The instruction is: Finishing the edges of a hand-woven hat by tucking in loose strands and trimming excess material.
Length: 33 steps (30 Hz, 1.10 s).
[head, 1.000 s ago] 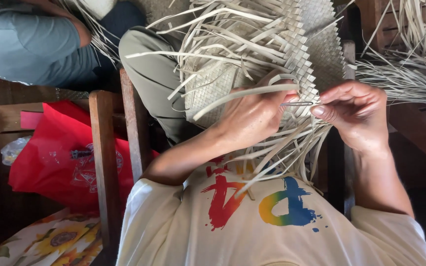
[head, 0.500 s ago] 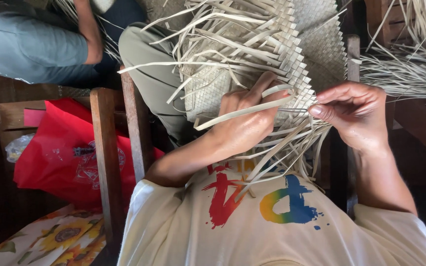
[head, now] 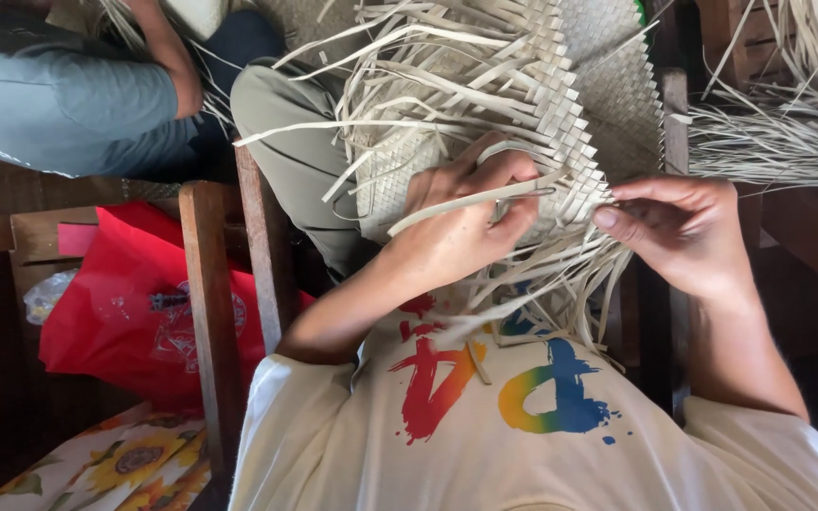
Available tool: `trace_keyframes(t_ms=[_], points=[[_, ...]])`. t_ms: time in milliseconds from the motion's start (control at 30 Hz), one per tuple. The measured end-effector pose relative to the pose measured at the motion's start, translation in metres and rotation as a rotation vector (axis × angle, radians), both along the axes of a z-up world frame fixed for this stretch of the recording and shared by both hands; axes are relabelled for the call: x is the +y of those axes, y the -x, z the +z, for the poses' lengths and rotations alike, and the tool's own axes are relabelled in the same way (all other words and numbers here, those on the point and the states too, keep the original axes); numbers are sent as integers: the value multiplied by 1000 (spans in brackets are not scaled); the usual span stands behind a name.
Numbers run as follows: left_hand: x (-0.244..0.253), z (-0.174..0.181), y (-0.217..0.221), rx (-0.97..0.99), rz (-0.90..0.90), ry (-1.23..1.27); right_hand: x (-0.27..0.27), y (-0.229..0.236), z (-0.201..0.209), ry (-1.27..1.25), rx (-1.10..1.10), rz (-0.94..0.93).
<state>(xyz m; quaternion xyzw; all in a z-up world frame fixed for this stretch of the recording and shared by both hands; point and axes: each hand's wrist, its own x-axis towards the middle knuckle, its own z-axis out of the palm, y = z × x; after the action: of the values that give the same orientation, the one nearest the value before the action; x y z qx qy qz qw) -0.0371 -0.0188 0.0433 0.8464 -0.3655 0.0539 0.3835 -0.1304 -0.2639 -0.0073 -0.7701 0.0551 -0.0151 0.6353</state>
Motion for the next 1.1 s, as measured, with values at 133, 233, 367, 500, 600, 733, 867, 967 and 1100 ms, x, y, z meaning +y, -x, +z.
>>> trace_keyframes(t_ms=[133, 233, 367, 500, 600, 733, 867, 967, 1100], points=[[-6, -1, 0, -4, -14, 5, 9, 1, 4, 170, -119, -56], [-8, -1, -1, -4, -44, 53, 16, 0, 8, 210, -180, -104], [-5, -4, -7, 68, -103, 93, 17, -4, -3, 164, -261, -139], [-7, -8, -11, 143, -257, 175, 22, -17, 10, 237, -293, -124], [10, 14, -16, 123, -301, 262, 0, -38, 8, 294, -440, -129], [67, 87, -21, -230, 46, 351, -57, -90, 14, 386, -670, -80], [98, 147, -6, -284, 418, 672, -16, -113, 112, 543, -756, 294], [94, 159, -17, -450, 195, 424, 22, -115, 127, 518, -762, 727], [81, 105, -40, -94, -343, -251, 51, -84, 131, 743, -899, 854]])
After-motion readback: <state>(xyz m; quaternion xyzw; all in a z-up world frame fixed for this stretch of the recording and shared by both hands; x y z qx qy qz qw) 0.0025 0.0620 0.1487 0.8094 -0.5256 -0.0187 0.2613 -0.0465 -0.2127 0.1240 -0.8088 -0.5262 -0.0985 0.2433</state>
